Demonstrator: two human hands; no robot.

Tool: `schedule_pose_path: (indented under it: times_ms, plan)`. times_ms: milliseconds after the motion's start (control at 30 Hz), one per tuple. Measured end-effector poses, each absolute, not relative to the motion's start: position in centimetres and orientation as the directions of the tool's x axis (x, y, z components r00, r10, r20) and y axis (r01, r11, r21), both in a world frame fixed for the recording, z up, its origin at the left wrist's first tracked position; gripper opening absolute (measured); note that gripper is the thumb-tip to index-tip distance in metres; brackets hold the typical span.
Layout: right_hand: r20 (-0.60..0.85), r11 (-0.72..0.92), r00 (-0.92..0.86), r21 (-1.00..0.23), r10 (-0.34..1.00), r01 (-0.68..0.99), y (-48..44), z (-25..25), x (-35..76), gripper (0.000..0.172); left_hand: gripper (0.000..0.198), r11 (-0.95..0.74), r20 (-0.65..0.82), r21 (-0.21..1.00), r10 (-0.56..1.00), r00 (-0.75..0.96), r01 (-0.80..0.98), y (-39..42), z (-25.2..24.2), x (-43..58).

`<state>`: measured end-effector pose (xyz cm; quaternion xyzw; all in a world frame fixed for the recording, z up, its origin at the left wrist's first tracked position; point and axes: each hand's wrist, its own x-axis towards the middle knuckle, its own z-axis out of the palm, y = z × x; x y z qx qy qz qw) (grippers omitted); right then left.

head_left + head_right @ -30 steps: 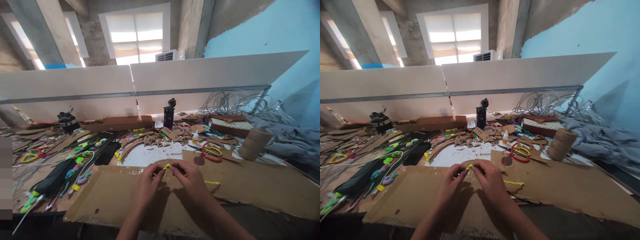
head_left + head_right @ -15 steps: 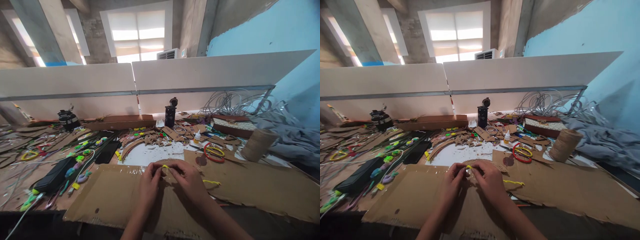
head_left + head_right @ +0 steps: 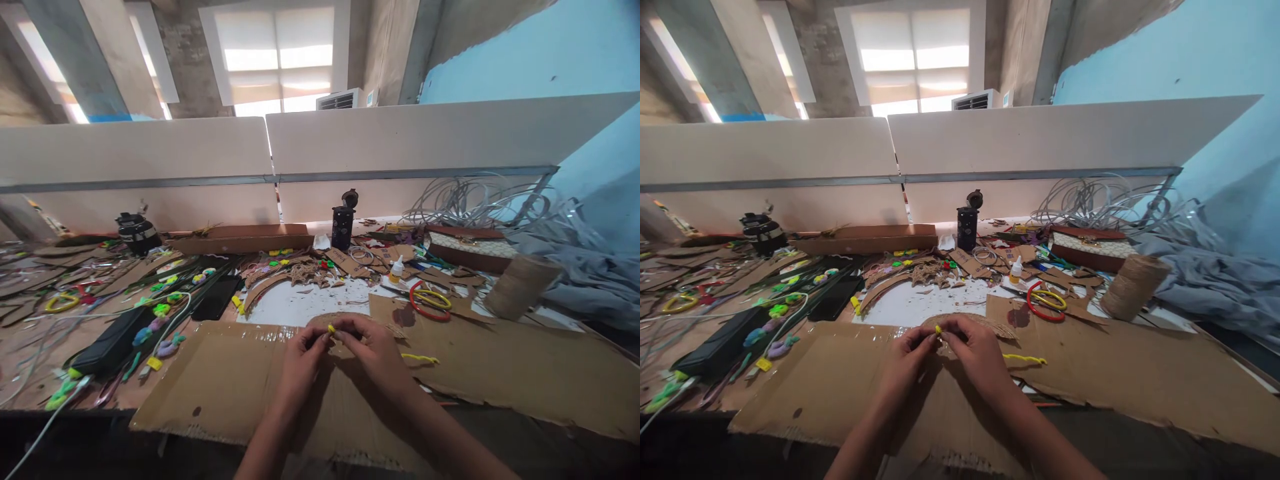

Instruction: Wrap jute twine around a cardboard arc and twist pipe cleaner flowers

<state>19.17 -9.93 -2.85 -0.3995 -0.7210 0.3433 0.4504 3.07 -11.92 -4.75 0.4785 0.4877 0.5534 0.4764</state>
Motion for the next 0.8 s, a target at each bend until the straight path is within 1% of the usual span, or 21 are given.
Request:
schedule_pose_path:
  times_ms: [100,200,300,367,433,500,600,800]
  plan:
    - [0.369,0.439,-0.269,-0.854,0.889,0.278,-9.64,-2.93,19.23,0.016,0.027,-0.064,0.058,0.992,0.997,-0.052,-0.11,-11.91,-4.61,3.27]
    - [0.373,0.442,-0.259,-0.843,0.891,0.306,-9.51,-3.15,19.25,0.015,0.024,-0.085,0.08,0.989,0.996,-0.04,-0.124,-11.87,-4.62,3.38]
    - [0.366,0.441,-0.268,-0.838,0.891,0.322,-9.62,-3.32,19.3,0.018,0.019,-0.107,0.101,0.991,0.992,-0.077,-0.082,-11.86,-4.75,3.26]
    - [0.368,0.444,-0.261,-0.82,0.892,0.362,-9.75,-3.28,19.37,0.019,0.019,-0.101,0.093,0.993,0.988,-0.12,-0.061,-11.86,-4.82,3.1]
    - [0.371,0.454,-0.268,-0.786,0.889,0.419,-9.89,-3.12,19.41,0.015,0.021,-0.076,0.066,0.995,0.988,-0.143,-0.066,-11.85,-4.79,2.97]
    - [0.369,0.462,-0.281,-0.758,0.886,0.46,-9.99,-2.89,19.36,0.015,0.022,-0.059,0.043,0.993,0.987,-0.156,-0.098,-11.82,-4.68,2.94]
    - [0.375,0.471,-0.287,-0.746,0.882,0.471,-10.09,-2.63,19.1,0.018,0.022,-0.065,0.043,0.99,0.983,-0.177,-0.124,-11.74,-4.5,3.01]
    - [0.424,0.522,-0.305,-0.702,0.853,0.484,-10.11,-2.74,18.54,0.018,0.017,-0.1,0.083,0.99,0.982,-0.167,-0.098,-11.73,-4.68,3.13]
